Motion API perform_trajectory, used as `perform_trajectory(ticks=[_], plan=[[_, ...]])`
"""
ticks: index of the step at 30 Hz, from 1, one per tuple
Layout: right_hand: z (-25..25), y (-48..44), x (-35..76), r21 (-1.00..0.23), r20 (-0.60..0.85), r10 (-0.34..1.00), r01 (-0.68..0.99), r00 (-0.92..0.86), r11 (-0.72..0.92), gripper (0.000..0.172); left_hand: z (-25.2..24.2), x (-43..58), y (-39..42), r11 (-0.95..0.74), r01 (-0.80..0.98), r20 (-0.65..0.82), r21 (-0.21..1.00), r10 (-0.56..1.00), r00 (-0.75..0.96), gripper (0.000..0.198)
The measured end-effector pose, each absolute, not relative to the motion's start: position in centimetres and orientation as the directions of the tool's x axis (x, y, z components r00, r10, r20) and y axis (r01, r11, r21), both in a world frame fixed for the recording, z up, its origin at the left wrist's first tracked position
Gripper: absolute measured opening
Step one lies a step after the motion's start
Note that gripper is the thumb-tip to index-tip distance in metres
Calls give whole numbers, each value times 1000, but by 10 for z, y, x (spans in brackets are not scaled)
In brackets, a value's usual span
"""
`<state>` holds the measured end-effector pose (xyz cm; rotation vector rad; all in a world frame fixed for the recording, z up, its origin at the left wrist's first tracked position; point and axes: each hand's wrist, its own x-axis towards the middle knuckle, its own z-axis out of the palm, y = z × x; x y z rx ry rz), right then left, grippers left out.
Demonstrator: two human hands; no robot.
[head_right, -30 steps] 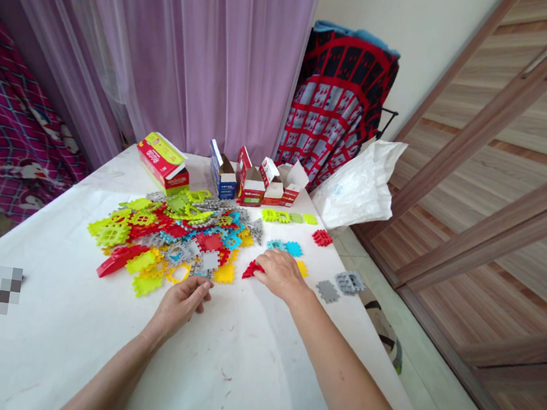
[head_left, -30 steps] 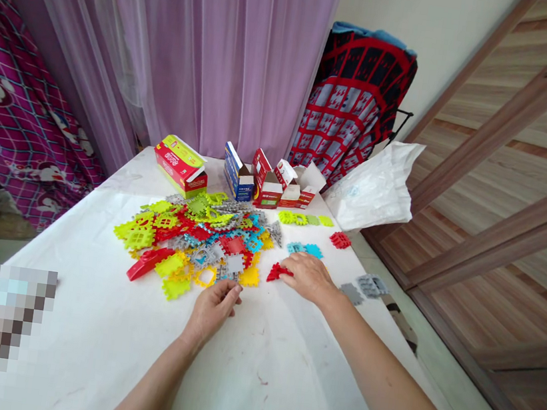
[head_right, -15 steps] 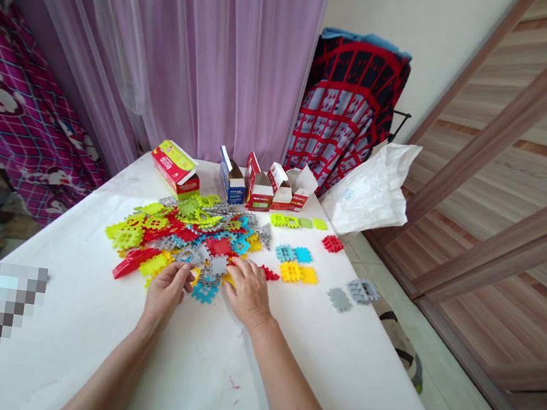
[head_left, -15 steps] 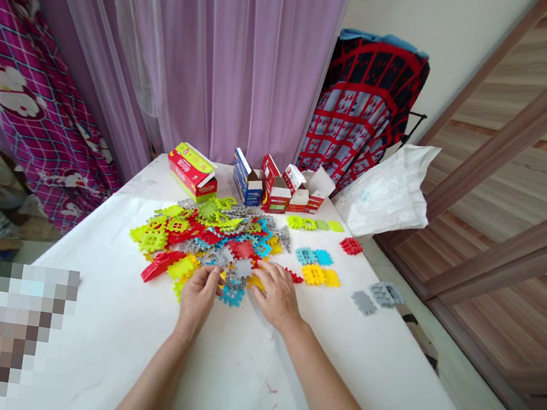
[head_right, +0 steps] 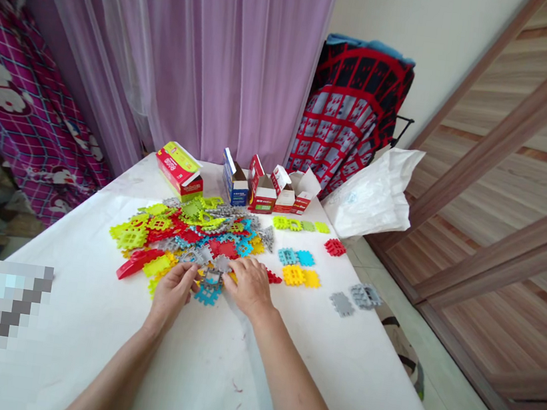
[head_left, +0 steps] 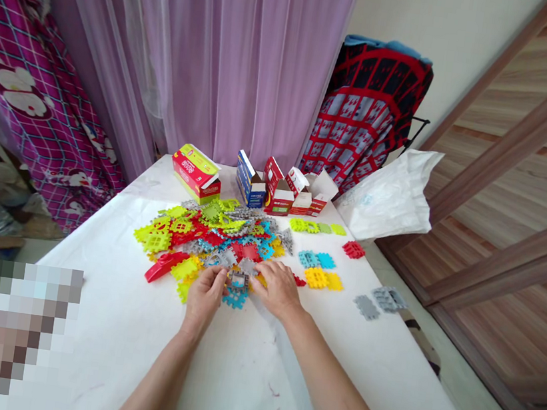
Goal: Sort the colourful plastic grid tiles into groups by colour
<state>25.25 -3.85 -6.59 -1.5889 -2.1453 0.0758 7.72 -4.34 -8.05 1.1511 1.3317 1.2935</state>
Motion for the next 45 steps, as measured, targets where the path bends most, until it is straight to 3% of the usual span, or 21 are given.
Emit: perform_trajectory(ticks=[3, 6, 8, 11, 14, 17, 20, 22, 25, 29, 33, 39, 45], plan=[[-72, -47, 251, -594, 280, 960, 787, 9, 166, 28, -83, 79, -44, -35, 79, 44, 996, 992, -122, 43], [-77, -57, 247, -851, 121, 989, 522, 90, 56, 35, -83, 82, -46, -81, 158, 91, 984, 994, -60, 40], [-80, -63, 244, -926, 67, 995, 376, 72, 35, 36, -83, 84, -48, -76, 169, 77, 983, 997, -3, 38], [-83, -70, 242, -955, 42, 996, 296, 74, 19, 38, -84, 87, -49, -3, 85, -2, 996, 998, 61, 39], [-87, -74, 242, -948, 54, 996, 318, 74, 27, 36, -85, 89, -48, 51, 7, -51, 999, 993, 102, 43], [-88, -79, 244, -911, 181, 975, 396, 129, 117, 27, -82, 89, -47, 74, -14, -72, 997, 991, 117, 45], [-85, -86, 247, -793, 376, 920, 552, 113, 257, 50, -78, 89, -49, 105, -36, -100, 994, 986, 133, 44], [-81, -93, 249, -665, 449, 893, 678, 26, 314, 54, -76, 90, -51, 115, -35, -109, 993, 983, 145, 43], [-78, -101, 250, -525, 465, 884, 793, -38, 310, 51, -74, 94, -55, 120, -29, -114, 992, 980, 163, 42], [-80, -110, 253, -488, 471, 882, 831, -9, 269, 47, -74, 97, -59, 138, 1, -135, 990, 969, 209, 43], [-86, -116, 290, -546, 480, 859, 826, 176, 136, 41, -75, 97, -62, 125, 67, -138, 990, 960, 243, 45], [-95, -138, 402, -571, 489, 662, 782, 568, -249, 40, -78, 97, -62, 94, 118, -120, 989, 966, 230, 48], [-106, -147, 449, -442, 477, 664, 810, 576, -384, 39, -82, 100, -61, 49, 137, -82, 989, 966, 244, 51]])
